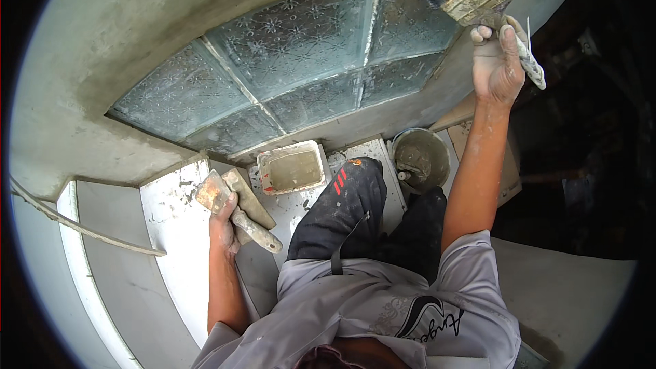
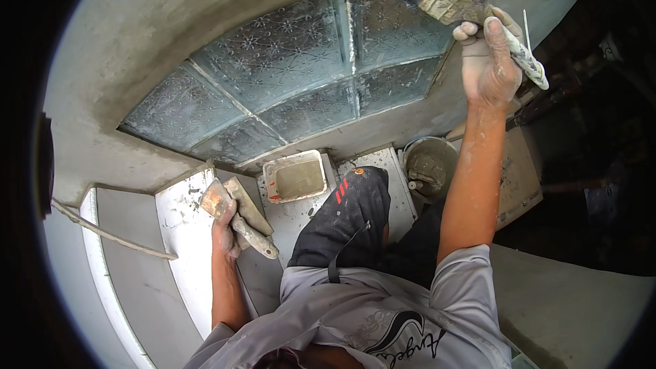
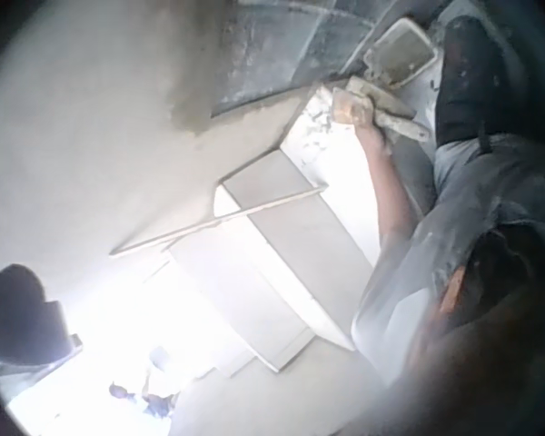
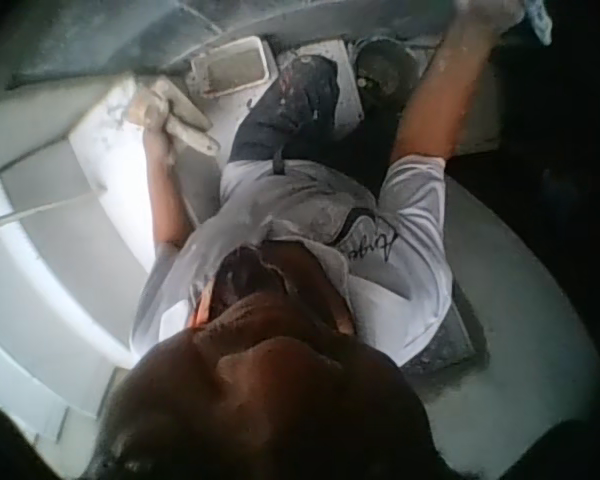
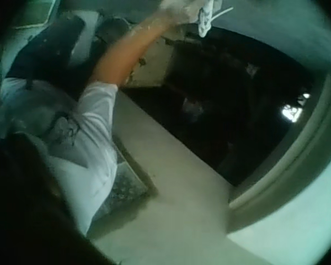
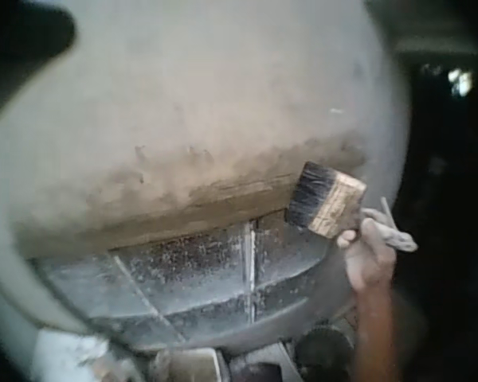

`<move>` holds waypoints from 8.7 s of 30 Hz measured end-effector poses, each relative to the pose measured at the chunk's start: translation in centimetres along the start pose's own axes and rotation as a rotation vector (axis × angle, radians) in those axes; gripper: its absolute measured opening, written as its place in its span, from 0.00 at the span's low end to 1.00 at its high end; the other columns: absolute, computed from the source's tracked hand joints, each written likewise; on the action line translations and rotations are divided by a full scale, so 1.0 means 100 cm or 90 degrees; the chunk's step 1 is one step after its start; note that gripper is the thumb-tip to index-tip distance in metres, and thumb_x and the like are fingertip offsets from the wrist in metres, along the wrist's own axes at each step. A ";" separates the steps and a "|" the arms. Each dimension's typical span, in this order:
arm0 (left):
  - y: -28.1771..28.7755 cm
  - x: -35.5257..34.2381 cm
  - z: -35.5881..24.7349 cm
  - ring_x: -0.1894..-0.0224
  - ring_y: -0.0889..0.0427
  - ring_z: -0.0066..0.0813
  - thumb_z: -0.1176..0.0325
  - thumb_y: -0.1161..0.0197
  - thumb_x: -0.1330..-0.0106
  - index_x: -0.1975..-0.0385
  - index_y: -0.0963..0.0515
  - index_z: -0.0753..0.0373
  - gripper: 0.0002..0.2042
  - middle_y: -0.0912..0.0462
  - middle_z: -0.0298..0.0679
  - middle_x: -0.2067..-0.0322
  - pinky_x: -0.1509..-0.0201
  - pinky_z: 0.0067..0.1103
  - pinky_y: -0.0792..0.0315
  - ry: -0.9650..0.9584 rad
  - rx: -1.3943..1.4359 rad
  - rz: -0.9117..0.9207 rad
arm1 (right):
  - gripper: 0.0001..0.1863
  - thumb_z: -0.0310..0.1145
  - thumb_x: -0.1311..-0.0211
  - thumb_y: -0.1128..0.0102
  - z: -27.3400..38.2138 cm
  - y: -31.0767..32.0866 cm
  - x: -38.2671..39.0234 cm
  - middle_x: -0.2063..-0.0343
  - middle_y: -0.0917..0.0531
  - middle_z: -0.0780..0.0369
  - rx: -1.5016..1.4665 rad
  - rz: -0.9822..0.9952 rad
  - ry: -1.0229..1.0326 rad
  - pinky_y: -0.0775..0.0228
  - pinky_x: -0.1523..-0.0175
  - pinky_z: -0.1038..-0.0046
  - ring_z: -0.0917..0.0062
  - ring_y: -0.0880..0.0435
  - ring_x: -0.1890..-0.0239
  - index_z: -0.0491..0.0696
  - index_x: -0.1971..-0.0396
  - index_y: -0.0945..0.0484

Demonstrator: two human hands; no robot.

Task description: The person applies plaster to a wall surface around a window using a putty knife and a brush.

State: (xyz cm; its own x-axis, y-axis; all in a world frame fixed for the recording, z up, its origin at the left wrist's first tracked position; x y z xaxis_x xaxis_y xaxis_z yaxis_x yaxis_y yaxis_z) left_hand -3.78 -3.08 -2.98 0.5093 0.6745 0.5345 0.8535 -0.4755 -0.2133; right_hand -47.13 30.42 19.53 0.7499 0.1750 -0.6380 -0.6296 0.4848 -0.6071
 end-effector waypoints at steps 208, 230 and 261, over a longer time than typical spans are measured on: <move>-0.040 0.019 0.027 0.53 0.18 0.55 0.62 0.34 0.38 0.48 0.21 0.63 0.20 0.16 0.57 0.58 0.47 0.35 0.27 -0.144 -0.792 0.323 | 0.15 0.16 0.42 0.34 -0.123 -0.133 0.149 0.52 0.18 0.51 0.425 0.000 -0.026 0.27 0.40 0.69 0.69 0.18 0.49 0.40 0.55 0.25; -0.039 0.023 0.030 0.52 0.18 0.53 0.61 0.33 0.36 0.47 0.22 0.63 0.20 0.16 0.56 0.57 0.46 0.33 0.27 -0.118 -0.786 0.313 | 0.16 0.21 0.54 0.29 -0.185 -0.151 0.186 0.59 0.14 0.56 0.625 0.417 -0.041 0.26 0.49 0.63 0.59 0.17 0.55 0.43 0.61 0.16; -0.048 0.024 0.030 0.51 0.18 0.51 0.62 0.36 0.34 0.47 0.22 0.64 0.19 0.16 0.54 0.55 0.45 0.33 0.28 -0.148 -0.778 0.330 | 0.08 0.21 0.46 0.29 -0.058 -0.148 0.087 0.60 0.13 0.59 0.587 0.172 0.098 0.23 0.50 0.73 0.73 0.15 0.58 0.42 0.65 0.17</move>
State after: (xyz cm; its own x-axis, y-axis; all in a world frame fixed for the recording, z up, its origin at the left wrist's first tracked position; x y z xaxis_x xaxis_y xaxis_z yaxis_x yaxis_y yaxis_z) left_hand -6.33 2.56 -3.12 0.8514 0.2871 0.4389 -0.0235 -0.8152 0.5787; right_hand -32.46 19.78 20.23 0.5272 0.2972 -0.7961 -0.3217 0.9369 0.1368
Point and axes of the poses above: each hand's wrist, its own x-axis away from the middle knuckle, its own y-axis out of the back of the hand, z = x × y, the point moved 9 cm from there along -x, towards the middle knuckle
